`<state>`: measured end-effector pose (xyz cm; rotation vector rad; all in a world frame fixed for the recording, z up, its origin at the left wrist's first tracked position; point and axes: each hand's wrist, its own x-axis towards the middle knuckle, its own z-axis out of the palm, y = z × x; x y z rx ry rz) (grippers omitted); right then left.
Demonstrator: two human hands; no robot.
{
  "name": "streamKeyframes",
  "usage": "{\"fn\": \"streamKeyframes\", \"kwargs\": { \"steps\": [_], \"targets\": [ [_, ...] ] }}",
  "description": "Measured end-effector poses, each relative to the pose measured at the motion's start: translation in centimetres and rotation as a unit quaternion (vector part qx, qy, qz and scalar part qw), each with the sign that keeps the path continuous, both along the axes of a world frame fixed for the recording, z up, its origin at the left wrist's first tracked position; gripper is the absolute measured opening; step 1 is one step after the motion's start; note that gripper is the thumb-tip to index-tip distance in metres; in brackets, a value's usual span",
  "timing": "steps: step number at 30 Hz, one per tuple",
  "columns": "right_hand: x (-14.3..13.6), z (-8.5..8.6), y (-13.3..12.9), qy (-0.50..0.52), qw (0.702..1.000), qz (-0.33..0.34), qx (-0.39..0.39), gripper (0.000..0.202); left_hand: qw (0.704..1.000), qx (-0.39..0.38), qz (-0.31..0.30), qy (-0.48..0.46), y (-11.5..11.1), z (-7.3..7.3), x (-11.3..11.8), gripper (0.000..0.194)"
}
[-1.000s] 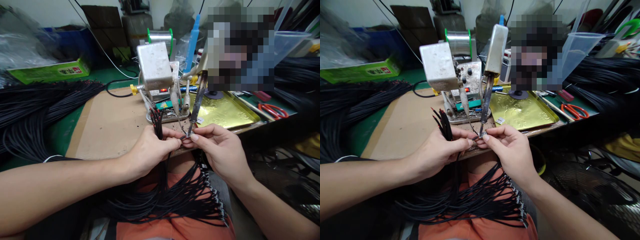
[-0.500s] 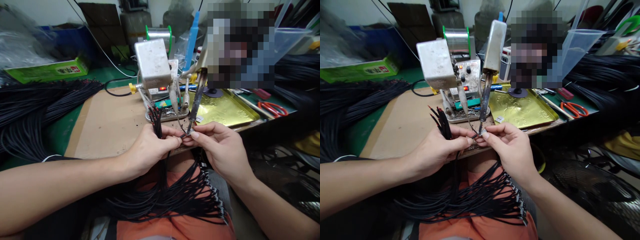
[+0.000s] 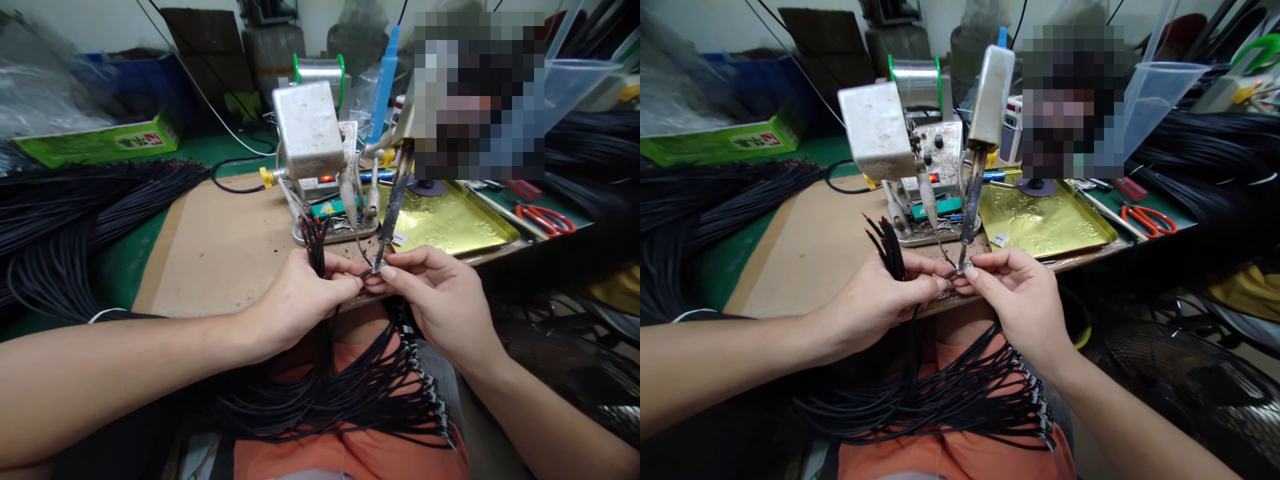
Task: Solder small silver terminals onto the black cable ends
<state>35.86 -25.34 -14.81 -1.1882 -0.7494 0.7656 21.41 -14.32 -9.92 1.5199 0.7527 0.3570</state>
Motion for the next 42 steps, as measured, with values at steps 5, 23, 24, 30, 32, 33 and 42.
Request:
{"fn": "streamKeyframes", "kwargs": {
  "steps": [5,23,24,30,32,33,42],
  "targets": [
    [-0.1,0.1,0.0,0.001,1.000,0.001,0.006,0.015,1.000,-0.003,0.002,-0.003,0.1,-0.2,0.0,0.016],
    [0.1,-0.1,0.1,0.001,1.000,-0.004,-0.002,0.017,1.000,0.014,-0.004,0.015,0.0,0.1,0.1,0.017],
    [0.1,-0.1,0.0,0.000,1.000,-0.004,-0.001,0.017,1.000,0.012,-0.002,0.017,0.0,0.1,0.1,0.018],
    [0.0,-0.2,-0.1,-0.009,1.000,-0.003,0.001,0.015,1.000,0.008,-0.001,0.021,-0.2,0.3,0.1,0.018],
    [0.0,-0.2,-0.1,-0.010,1.000,0.000,-0.004,0.015,1.000,0.006,0.002,0.015,-0.2,0.2,0.1,0.017],
    [0.0,-0.2,-0.1,-0.009,1.000,0.001,-0.006,0.016,1.000,0.003,0.006,0.012,-0.2,0.2,0.1,0.016],
    [-0.4,-0.1,-0.1,0.002,1.000,-0.017,0.002,0.017,0.999,-0.045,-0.012,-0.014,0.0,-0.9,-0.2,0.023]
  ]
}}
